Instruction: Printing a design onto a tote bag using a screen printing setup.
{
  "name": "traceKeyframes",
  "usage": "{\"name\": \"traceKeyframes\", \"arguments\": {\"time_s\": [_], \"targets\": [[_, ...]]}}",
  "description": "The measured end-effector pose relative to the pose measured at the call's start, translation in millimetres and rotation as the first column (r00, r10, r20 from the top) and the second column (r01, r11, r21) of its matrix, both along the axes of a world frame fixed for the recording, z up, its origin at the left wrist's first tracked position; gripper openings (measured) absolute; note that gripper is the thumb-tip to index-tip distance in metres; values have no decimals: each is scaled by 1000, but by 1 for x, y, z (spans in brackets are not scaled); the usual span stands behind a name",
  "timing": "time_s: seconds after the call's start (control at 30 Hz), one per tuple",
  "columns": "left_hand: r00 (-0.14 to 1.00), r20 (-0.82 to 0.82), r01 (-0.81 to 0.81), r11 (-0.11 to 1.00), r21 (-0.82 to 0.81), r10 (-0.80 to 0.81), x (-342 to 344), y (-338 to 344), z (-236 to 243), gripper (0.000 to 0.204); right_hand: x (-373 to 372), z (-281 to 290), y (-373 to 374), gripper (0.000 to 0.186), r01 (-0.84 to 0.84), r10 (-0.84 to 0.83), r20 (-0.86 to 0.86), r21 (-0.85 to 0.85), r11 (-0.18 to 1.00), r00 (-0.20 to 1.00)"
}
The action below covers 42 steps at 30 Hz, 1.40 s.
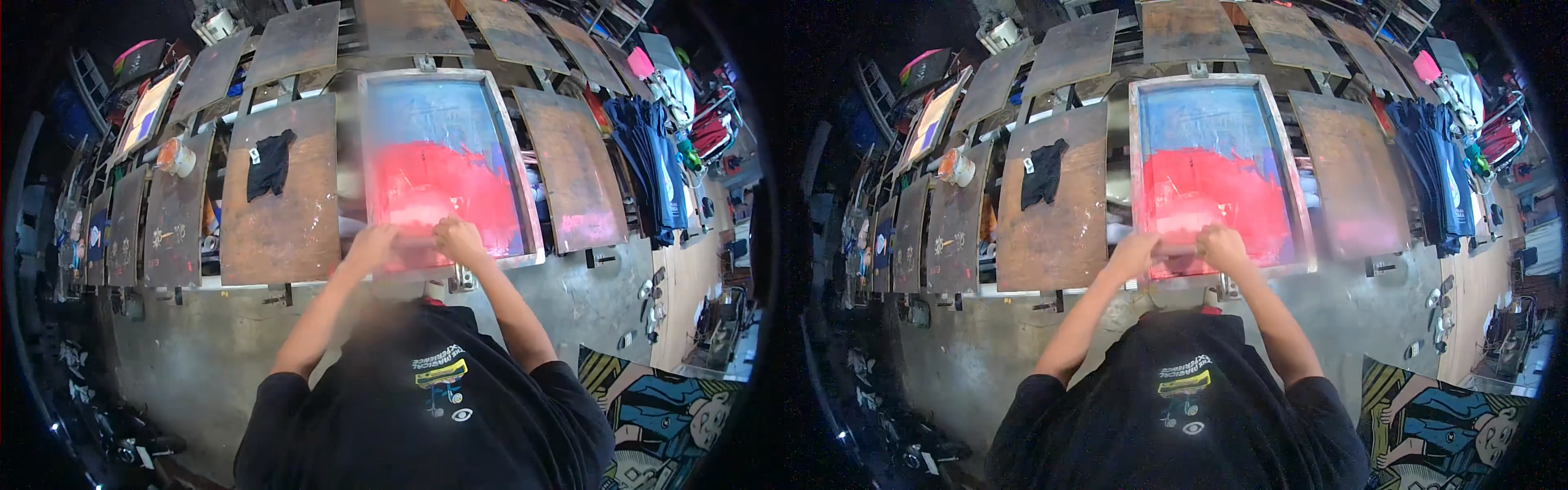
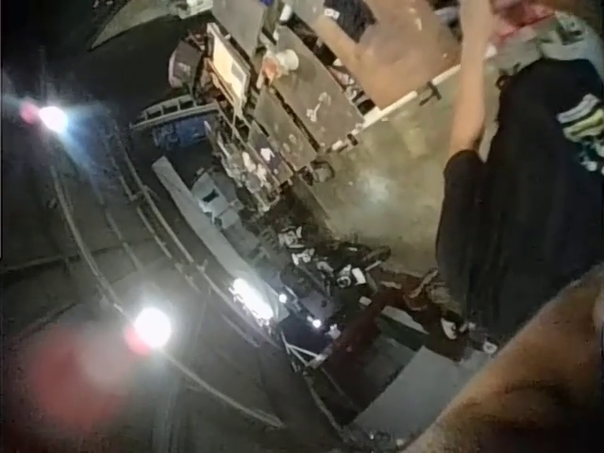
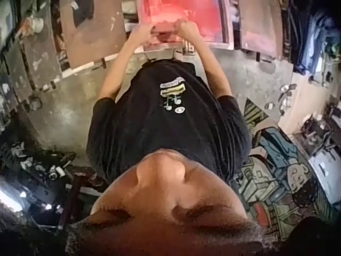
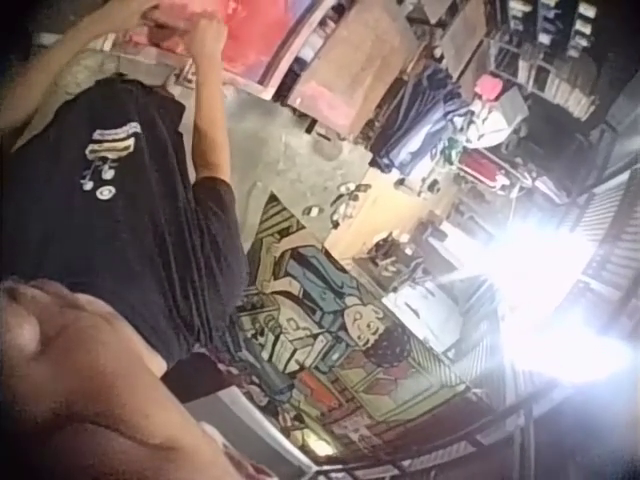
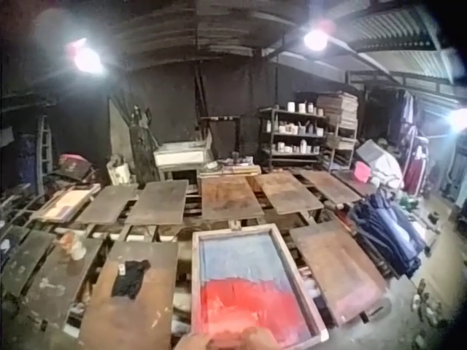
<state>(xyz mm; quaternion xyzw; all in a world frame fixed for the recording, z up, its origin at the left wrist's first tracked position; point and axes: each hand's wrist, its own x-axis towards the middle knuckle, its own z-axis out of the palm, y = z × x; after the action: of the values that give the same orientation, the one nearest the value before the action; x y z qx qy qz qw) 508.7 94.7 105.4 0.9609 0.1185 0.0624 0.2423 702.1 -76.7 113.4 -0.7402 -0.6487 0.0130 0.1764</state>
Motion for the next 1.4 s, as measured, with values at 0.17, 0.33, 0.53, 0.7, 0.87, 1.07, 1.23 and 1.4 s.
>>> {"name": "traceKeyframes", "arguments": {"time_s": [0.17,0.33,0.53,0.7,0.87,1.07,1.23,1.4], "targets": [[973,196,-71,964,-258,124,24,44,23,46,51,12,54,52,-11,-46,-157,-345,939,987],[822,347,-324,872,-367,452,8,50,14,26,68,-3,60,54,10,-94,-214,-360,933,972],[766,372,-466,851,-243,525,-8,25,-2,25,56,6,56,57,60,-112,-130,-353,934,985],[880,388,-338,936,101,275,3,13,15,39,48,10,50,54,84,-127,-116,-320,944,985],[961,276,-52,980,191,-3,28,33,4,58,39,10,42,52,125,-164,-114,-292,948,980],[979,146,153,986,-65,-143,32,67,6,46,26,32,43,49,133,-163,-73,-310,942,984],[960,271,80,996,-50,-63,41,61,27,38,21,43,53,17,257,-252,70,-69,964,965],[986,169,19,983,-180,12,24,24,-1,35,-2,-16,25,9,288,-263,301,-43,957,917]]}}
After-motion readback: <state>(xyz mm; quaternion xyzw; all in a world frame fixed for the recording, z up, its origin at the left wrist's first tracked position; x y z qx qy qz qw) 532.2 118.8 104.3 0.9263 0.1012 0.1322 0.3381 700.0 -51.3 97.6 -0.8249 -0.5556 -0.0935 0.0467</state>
